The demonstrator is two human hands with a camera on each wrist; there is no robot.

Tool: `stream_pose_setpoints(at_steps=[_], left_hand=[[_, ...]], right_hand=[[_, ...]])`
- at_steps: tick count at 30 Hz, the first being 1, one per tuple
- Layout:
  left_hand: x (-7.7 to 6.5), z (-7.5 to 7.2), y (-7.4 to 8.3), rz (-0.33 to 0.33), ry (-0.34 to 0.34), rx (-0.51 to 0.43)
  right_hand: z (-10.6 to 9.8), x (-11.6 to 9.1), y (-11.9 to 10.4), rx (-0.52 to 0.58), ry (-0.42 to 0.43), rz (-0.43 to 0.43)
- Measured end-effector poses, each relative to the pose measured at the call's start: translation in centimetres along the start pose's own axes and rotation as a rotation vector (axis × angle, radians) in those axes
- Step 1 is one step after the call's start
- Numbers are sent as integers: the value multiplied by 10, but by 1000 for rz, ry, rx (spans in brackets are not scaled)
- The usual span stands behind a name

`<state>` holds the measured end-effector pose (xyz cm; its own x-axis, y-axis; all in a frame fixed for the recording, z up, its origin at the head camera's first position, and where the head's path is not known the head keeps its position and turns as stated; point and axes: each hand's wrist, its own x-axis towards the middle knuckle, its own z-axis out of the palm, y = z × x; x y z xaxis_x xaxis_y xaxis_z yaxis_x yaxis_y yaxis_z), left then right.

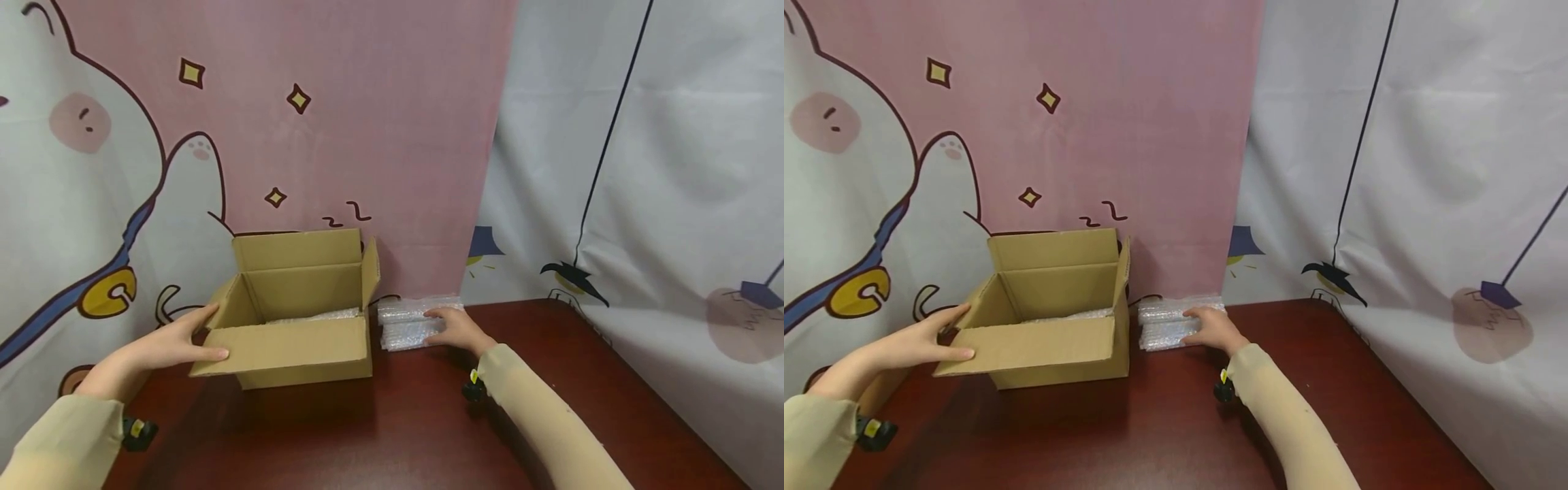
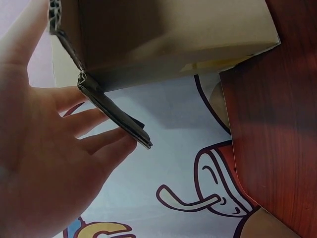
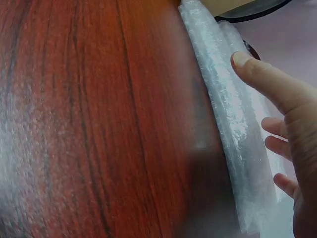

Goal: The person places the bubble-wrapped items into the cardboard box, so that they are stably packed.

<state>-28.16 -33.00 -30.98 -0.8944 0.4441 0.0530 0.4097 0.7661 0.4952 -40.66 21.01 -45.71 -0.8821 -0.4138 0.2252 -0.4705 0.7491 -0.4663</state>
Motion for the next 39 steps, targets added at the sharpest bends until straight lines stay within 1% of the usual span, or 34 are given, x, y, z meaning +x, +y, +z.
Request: stream_pose_setpoints(at_steps=[5, 8, 15, 21, 29, 32, 37, 39], left_hand=[[0, 0, -2, 0, 1, -8], [0, 0, -2, 1, 2, -11], [0, 1, -1, 10, 4, -13], [0, 0, -1, 0, 6, -8], [0, -1, 0, -2, 5, -7], [0, -1, -1, 1, 5, -10], [0, -1, 0, -3, 4, -12], [0, -1, 1, -4, 4, -15]], right_hand=[[1, 3, 0, -127, 0, -28], [2, 4, 0, -152, -5, -26], [3, 1, 1, -143, -30, -24], [3, 2, 0, -157, -43, -21], [4, 2, -3, -109, -68, -17], [5, 3, -2, -111, -68, -37], [8, 5, -1, -142, -58, -102], [9, 6, -1, -146, -56, -111]])
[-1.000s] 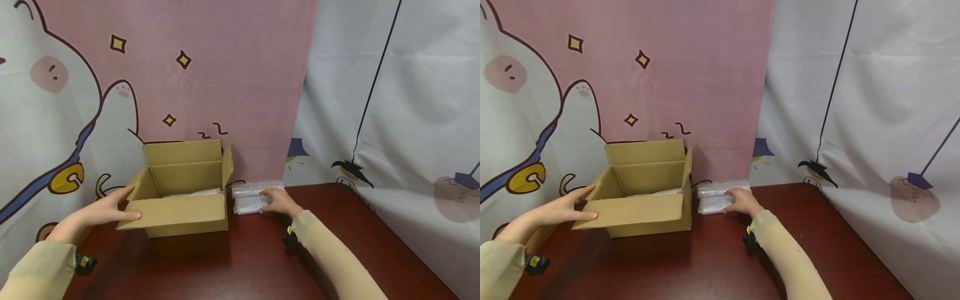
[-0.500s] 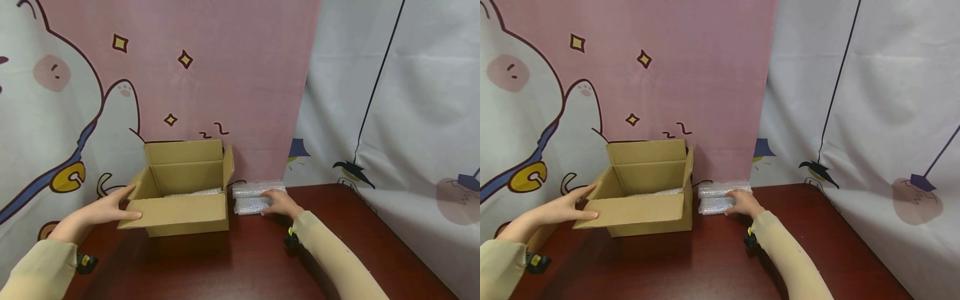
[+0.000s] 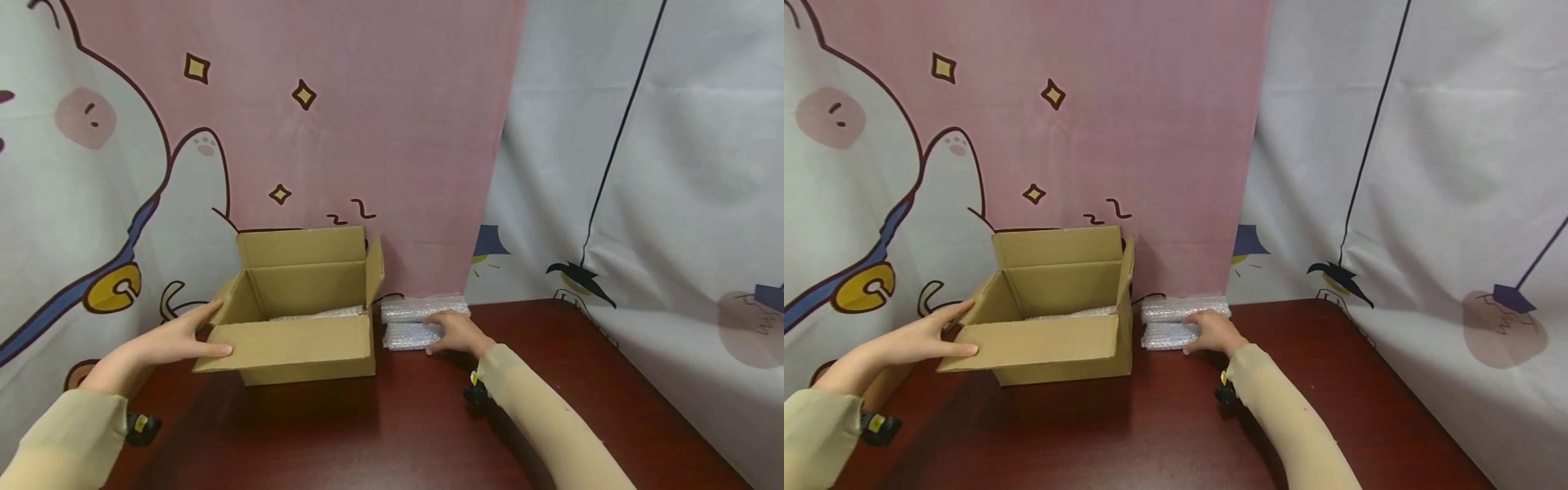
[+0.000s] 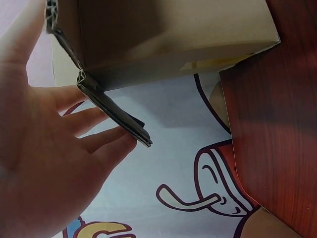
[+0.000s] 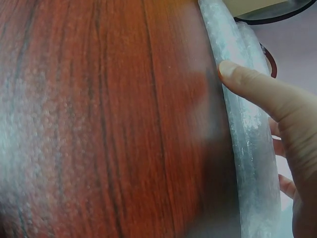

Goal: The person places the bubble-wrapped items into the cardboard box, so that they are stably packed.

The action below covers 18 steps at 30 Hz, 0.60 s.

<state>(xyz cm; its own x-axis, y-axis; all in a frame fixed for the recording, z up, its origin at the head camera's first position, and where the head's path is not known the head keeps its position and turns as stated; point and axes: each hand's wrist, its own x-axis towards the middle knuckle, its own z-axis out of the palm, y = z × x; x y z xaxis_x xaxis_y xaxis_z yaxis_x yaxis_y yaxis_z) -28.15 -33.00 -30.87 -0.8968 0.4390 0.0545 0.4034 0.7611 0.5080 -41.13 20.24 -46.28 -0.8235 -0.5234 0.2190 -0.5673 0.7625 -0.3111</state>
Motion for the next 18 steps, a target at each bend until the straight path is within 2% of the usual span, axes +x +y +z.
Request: stream_pose_setpoints(at_steps=[11, 18], left_hand=[[2, -1, 0, -13, -14, -17], [1, 0, -1, -17, -14, -14]], right_hand=[[1, 1, 3, 36, -4, 16], [3, 2, 2, 40, -35, 86]])
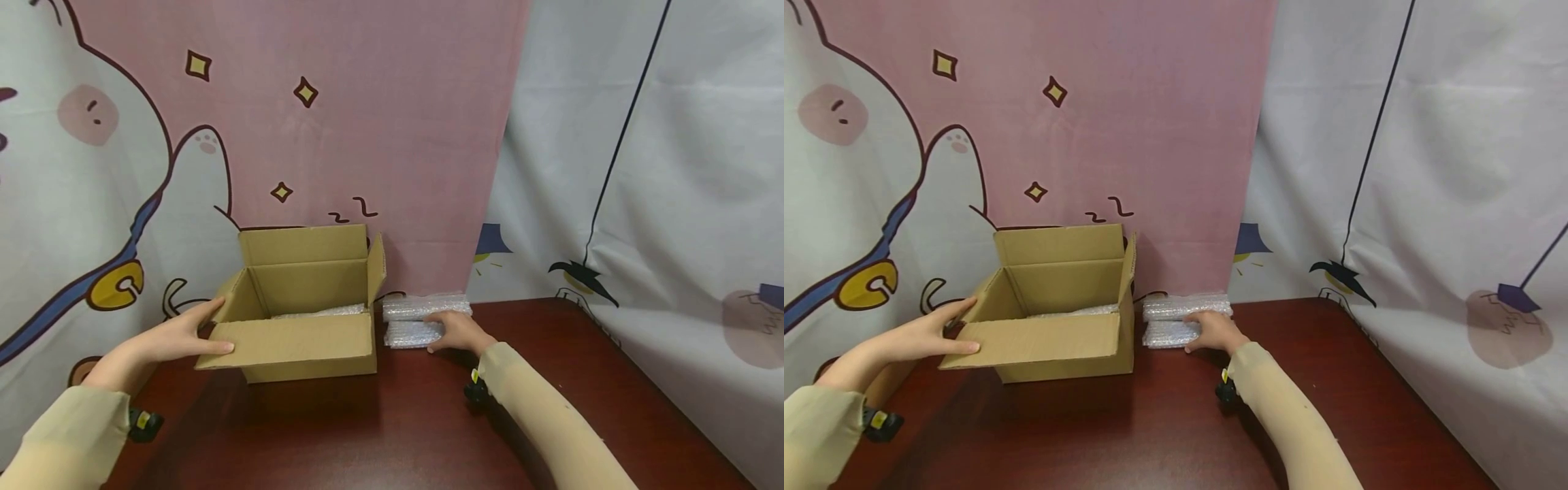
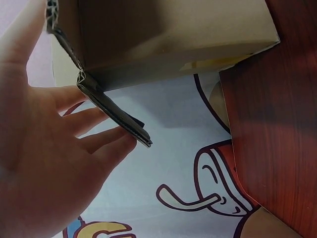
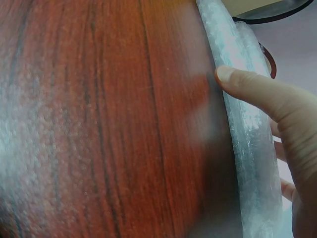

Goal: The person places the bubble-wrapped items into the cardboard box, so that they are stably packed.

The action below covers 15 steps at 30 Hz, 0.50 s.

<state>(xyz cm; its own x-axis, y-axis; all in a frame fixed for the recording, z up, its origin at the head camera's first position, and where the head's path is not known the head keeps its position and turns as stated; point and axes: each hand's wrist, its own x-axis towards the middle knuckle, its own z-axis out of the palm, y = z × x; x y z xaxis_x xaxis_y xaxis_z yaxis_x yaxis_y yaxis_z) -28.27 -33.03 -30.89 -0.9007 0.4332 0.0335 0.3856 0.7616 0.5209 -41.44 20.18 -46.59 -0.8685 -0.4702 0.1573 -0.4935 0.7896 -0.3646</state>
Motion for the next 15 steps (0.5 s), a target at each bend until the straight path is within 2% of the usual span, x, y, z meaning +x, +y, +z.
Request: stream_pose_setpoints(at_steps=[7, 15], left_hand=[[0, 0, 1, -3, -2, -1], [0, 0, 2, -9, -2, 7]], right_hand=[[-3, -1, -1, 17, -8, -19], [-21, -5, -2, 34, -38, -29]])
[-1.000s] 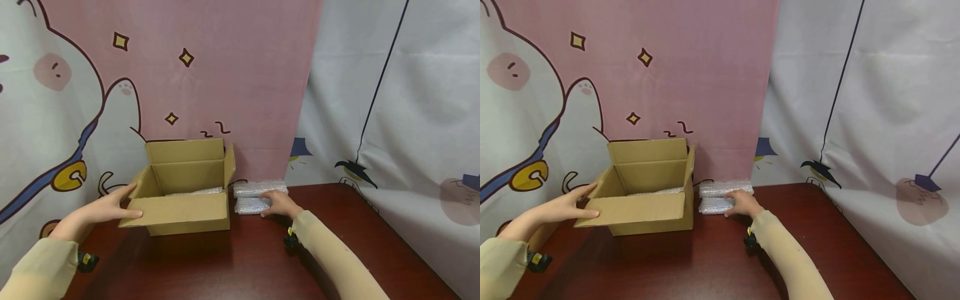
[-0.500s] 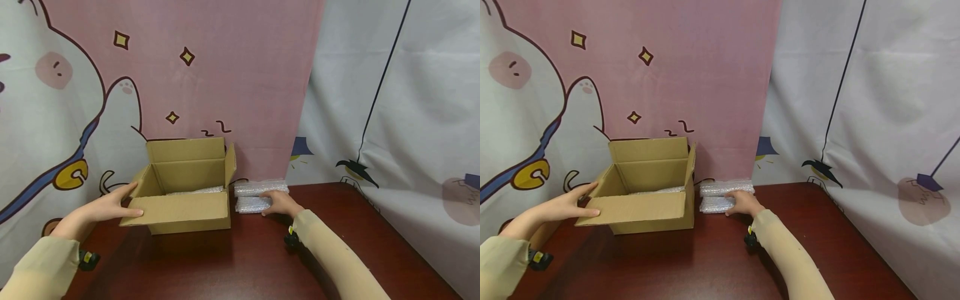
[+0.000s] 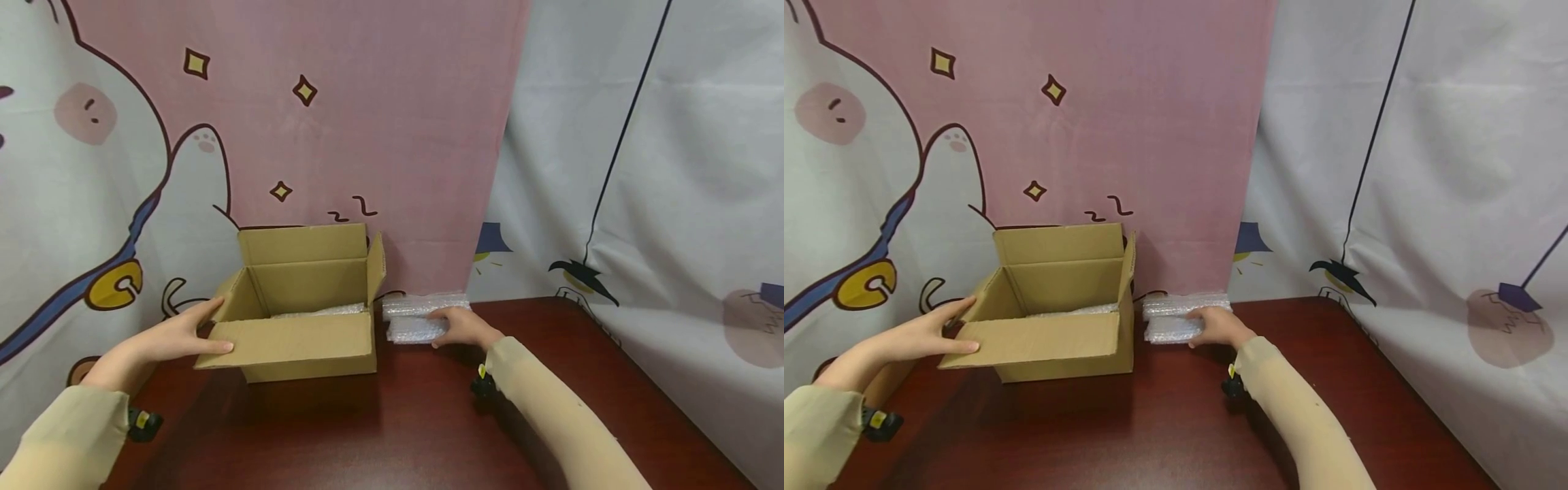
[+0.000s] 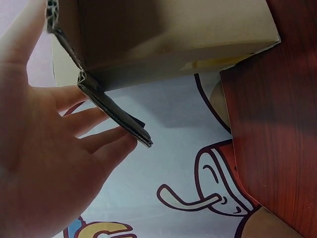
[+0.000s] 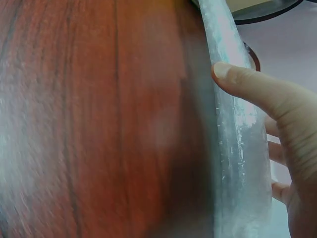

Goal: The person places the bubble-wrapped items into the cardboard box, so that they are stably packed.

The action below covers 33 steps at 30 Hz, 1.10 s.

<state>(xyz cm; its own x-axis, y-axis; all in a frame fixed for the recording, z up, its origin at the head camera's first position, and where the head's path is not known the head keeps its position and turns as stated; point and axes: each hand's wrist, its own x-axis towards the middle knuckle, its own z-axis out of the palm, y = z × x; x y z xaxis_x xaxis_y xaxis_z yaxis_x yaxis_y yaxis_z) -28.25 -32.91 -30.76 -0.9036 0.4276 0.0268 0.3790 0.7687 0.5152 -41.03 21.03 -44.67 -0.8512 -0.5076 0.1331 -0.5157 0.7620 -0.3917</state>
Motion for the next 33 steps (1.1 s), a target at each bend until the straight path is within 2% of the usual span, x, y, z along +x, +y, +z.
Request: stream_pose_setpoints(at_steps=[17, 24, 33], left_hand=[[-1, 0, -2, 11, 8, 10], [-1, -1, 2, 4, 4, 21], [0, 0, 1, 35, 17, 22]], right_hand=[[-55, -2, -12, 26, -16, -29], [-82, 0, -19, 12, -22, -48], [-118, 0, -28, 23, -40, -7]])
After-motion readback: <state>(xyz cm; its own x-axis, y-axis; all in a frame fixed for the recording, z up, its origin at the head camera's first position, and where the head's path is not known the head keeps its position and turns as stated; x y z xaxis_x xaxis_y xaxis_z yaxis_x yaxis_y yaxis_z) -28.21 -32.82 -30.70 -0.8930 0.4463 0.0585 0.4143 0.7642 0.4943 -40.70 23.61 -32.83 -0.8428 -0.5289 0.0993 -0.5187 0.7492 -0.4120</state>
